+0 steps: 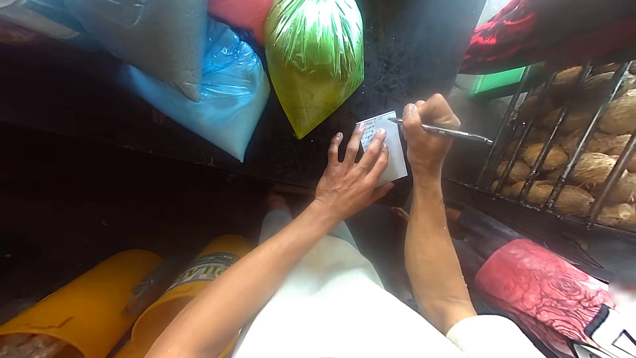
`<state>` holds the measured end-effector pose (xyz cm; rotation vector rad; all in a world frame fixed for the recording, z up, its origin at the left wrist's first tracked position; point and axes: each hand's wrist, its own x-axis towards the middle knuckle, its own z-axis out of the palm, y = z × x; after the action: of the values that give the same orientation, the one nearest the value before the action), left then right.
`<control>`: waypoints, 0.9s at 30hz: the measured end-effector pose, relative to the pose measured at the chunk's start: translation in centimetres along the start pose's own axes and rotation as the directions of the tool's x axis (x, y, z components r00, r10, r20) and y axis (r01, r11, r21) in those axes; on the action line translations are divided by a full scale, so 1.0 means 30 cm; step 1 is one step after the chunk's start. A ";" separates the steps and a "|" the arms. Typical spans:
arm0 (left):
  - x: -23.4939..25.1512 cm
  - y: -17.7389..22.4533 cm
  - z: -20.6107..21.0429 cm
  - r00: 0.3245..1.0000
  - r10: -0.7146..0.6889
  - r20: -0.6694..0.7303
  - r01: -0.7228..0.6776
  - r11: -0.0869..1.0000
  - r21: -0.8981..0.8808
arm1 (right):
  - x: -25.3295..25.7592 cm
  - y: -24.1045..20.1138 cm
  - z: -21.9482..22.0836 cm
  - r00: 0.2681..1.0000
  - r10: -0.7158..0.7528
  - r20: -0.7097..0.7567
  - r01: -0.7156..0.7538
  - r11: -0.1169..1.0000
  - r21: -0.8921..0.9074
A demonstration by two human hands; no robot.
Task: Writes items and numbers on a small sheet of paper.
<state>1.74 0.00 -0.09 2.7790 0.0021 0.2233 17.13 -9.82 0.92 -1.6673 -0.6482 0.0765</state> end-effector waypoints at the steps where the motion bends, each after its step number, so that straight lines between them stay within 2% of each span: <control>1: -0.003 0.000 0.001 1.000 0.001 -0.010 -0.001 1.000 0.014 | 0.000 -0.013 0.004 0.999 -0.010 0.032 0.012 0.999 -0.037; 4: -0.011 0.002 0.001 0.999 0.016 -0.047 -0.014 0.999 0.044 | -0.008 0.000 0.003 0.994 -0.020 0.103 0.034 0.991 -0.131; 7: -0.007 -0.001 0.003 0.996 0.019 -0.084 -0.015 0.998 0.057 | -0.002 0.023 -0.007 0.992 -0.015 0.124 0.033 0.989 -0.146; 11: -0.011 0.000 0.005 0.997 0.019 -0.080 -0.014 0.998 0.064 | -0.006 0.022 -0.002 0.995 -0.017 0.100 0.028 0.994 -0.110; 17: -0.010 0.009 -0.006 0.992 -0.007 -0.127 0.014 0.998 0.057 | -0.033 -0.001 -0.010 0.998 0.022 0.064 -0.009 0.983 -0.186; 20: 0.000 0.001 -0.015 0.989 0.006 -0.150 0.009 0.995 0.099 | -0.003 -0.012 0.007 0.999 0.030 0.013 -0.028 0.986 -0.163; 24: -0.008 -0.001 -0.019 0.991 0.036 -0.127 -0.018 0.990 0.140 | 0.042 -0.030 -0.022 0.970 0.202 0.133 -0.202 0.979 -0.017; 27: 0.000 -0.004 -0.021 0.990 0.035 -0.134 -0.016 0.991 0.136 | 0.060 -0.035 -0.033 0.977 0.154 0.149 -0.159 0.987 0.017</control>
<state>1.66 0.32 0.44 2.8930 0.0160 0.4344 18.64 -9.84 2.65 -1.6932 -0.6219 0.3237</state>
